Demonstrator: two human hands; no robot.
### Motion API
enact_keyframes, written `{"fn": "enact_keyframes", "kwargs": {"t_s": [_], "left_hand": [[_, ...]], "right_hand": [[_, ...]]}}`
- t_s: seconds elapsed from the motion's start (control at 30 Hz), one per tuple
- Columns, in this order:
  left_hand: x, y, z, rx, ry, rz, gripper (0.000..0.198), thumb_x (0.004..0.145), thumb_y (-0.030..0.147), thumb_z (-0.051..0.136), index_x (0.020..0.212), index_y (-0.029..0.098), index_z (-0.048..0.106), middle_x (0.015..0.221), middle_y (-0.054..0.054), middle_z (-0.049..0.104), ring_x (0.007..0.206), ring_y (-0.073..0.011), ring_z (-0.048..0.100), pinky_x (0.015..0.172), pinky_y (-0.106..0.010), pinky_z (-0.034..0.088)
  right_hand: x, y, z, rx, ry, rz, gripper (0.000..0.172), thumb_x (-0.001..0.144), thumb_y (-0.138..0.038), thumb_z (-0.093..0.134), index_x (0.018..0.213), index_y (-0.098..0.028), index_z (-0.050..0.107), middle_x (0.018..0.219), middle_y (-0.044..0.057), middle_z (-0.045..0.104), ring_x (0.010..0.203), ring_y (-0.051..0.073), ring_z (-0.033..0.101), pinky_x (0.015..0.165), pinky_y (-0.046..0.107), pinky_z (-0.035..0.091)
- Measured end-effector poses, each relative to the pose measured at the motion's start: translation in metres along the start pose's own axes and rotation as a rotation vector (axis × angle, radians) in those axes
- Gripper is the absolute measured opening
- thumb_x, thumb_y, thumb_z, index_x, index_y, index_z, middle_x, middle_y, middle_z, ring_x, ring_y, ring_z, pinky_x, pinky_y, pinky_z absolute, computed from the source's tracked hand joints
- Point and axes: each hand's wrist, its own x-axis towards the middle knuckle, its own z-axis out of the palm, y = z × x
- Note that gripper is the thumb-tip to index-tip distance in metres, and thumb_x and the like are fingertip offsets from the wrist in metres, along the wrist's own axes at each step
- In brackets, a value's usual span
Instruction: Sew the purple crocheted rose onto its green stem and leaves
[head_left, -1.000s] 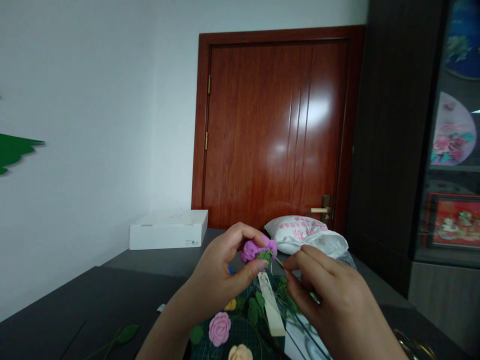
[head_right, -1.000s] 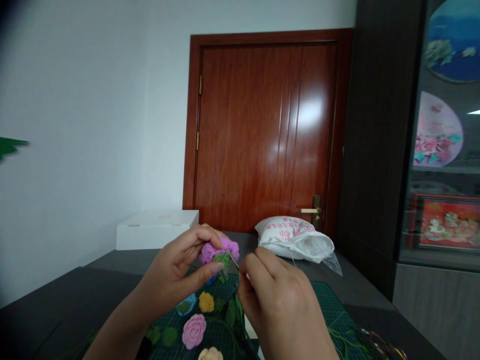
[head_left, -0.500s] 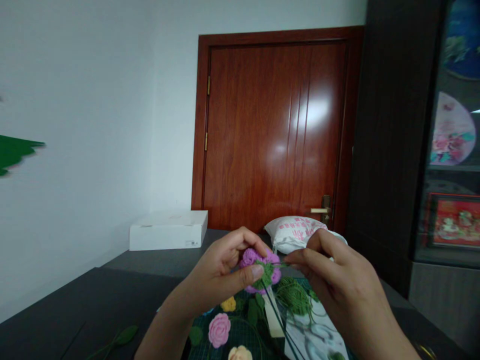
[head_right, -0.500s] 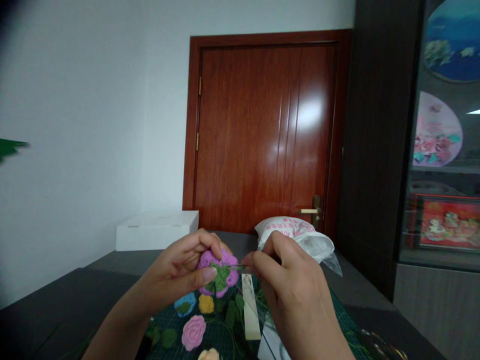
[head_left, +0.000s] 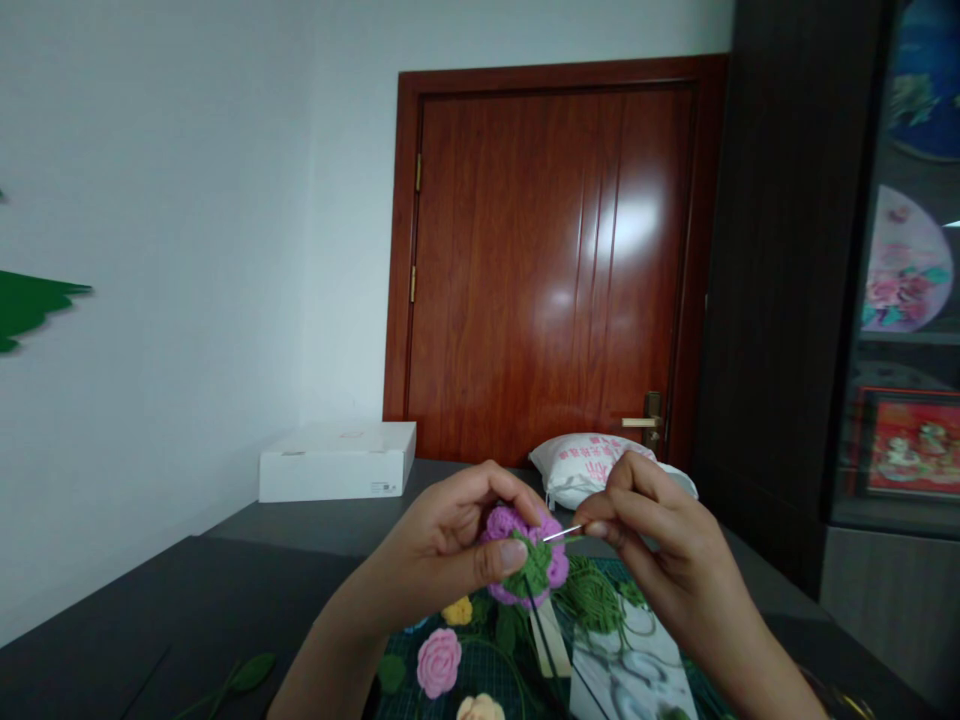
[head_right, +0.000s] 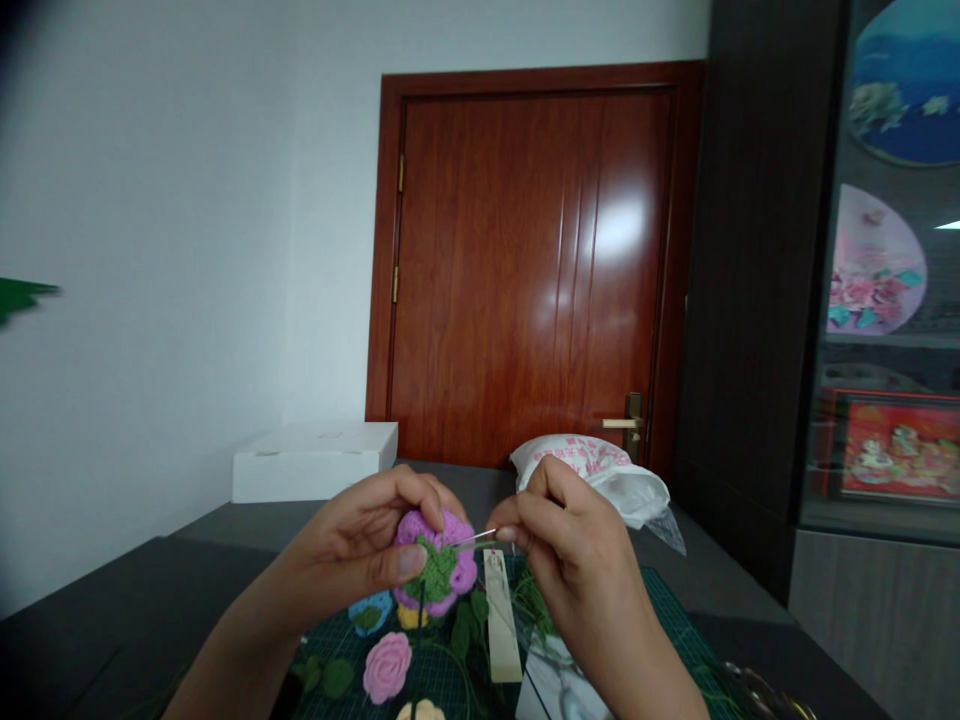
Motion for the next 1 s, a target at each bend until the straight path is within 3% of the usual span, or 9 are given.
{"fn": "enact_keyframes", "kwargs": {"t_s": [0.4,0.73,1.0], "left_hand": [[0.005,0.003,0.0033,-0.033,-0.023,0.056,0.013,0.089,0.018,0.065,0.102,0.015,0.066,0.105,-0.01,0.06,0.1,-0.0203,0.057,0.084,-0.031,0.045],[0.0062,0.0031,0.0065,-0.059,-0.04,0.022,0.009,0.087,0.017,0.066,0.096,0.014,0.067,0.099,-0.009,0.06,0.094,-0.0188,0.057,0.082,-0.031,0.044],[0.0065,0.0007,0.008,-0.073,-0.048,-0.032,0.013,0.085,0.023,0.07,0.094,0.015,0.066,0.097,-0.008,0.061,0.093,-0.0196,0.057,0.083,-0.032,0.044]], "right_hand": [[0.005,0.0054,0.0059,0.189,-0.001,-0.045,0.019,0.093,-0.011,0.056,0.083,-0.021,0.069,0.075,-0.001,0.047,0.068,0.014,0.053,0.058,0.026,0.042],[0.0052,0.0025,0.0008,0.075,0.019,-0.114,0.028,0.089,0.002,0.048,0.078,-0.018,0.064,0.077,0.0,0.046,0.069,0.013,0.051,0.058,0.025,0.039],[0.0083,0.0054,0.0088,0.284,-0.046,-0.089,0.024,0.095,-0.015,0.054,0.077,-0.021,0.069,0.075,0.0,0.048,0.068,0.014,0.053,0.058,0.026,0.042]]}}
